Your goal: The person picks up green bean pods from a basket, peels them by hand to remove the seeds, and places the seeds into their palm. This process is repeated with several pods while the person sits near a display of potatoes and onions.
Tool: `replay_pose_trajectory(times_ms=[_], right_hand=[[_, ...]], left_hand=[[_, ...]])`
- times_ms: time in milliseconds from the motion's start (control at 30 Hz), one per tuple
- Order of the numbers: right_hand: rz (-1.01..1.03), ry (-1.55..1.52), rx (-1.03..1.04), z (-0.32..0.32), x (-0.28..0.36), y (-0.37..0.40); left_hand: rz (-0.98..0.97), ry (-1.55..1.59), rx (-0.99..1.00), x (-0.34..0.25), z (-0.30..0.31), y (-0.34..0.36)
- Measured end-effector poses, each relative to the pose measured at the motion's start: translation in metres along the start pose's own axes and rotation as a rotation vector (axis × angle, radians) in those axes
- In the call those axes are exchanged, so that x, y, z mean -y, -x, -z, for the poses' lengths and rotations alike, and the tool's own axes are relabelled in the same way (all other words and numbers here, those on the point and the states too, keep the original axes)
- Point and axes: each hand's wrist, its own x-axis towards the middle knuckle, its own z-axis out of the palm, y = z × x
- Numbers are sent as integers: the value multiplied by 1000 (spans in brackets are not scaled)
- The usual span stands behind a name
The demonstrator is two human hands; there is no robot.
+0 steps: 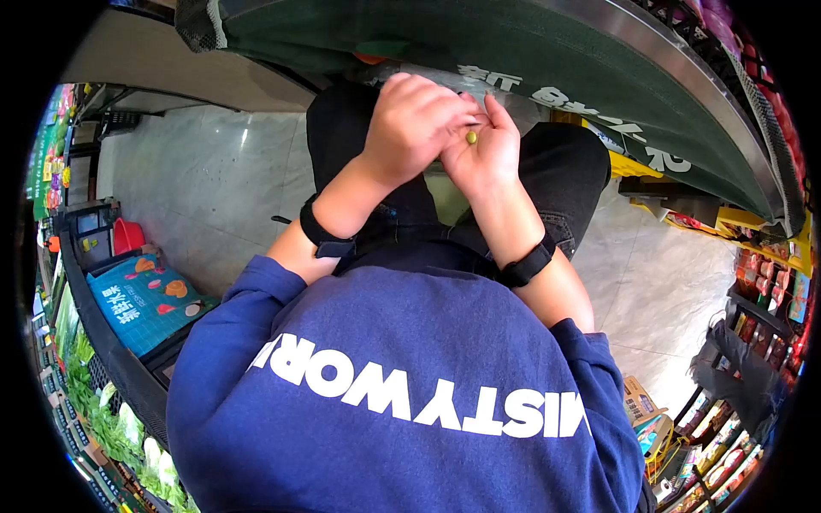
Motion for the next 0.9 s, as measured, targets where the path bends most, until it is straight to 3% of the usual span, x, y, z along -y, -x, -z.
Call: replay_pose_trajectory(times_ms=[100, 167, 333, 433, 567, 633, 733, 833, 900], right_hand=[[73, 49, 22, 2, 1, 2], [99, 53, -2, 7, 7, 1], [31, 27, 182, 19, 19, -5], [48, 52, 177, 24, 23, -7], [20, 128, 230, 22, 22, -5], [144, 229, 30, 7, 11, -2], [156, 284, 18, 5, 7, -2], [107, 341, 156, 8, 8, -4], [112, 376, 127, 4, 6, -2]], left_hand=[[119, 108, -62, 15, 7, 0], [162, 91, 29, 22, 8, 7], [287, 52, 220, 32, -10, 26], [331, 99, 207, 34, -13, 28], [205, 176, 182, 16, -1, 18], [172, 94, 158, 10, -1, 16], [137, 57, 155, 13, 2, 17], [103, -12, 148, 13, 4, 17], [102, -62, 131, 13, 4, 16]])
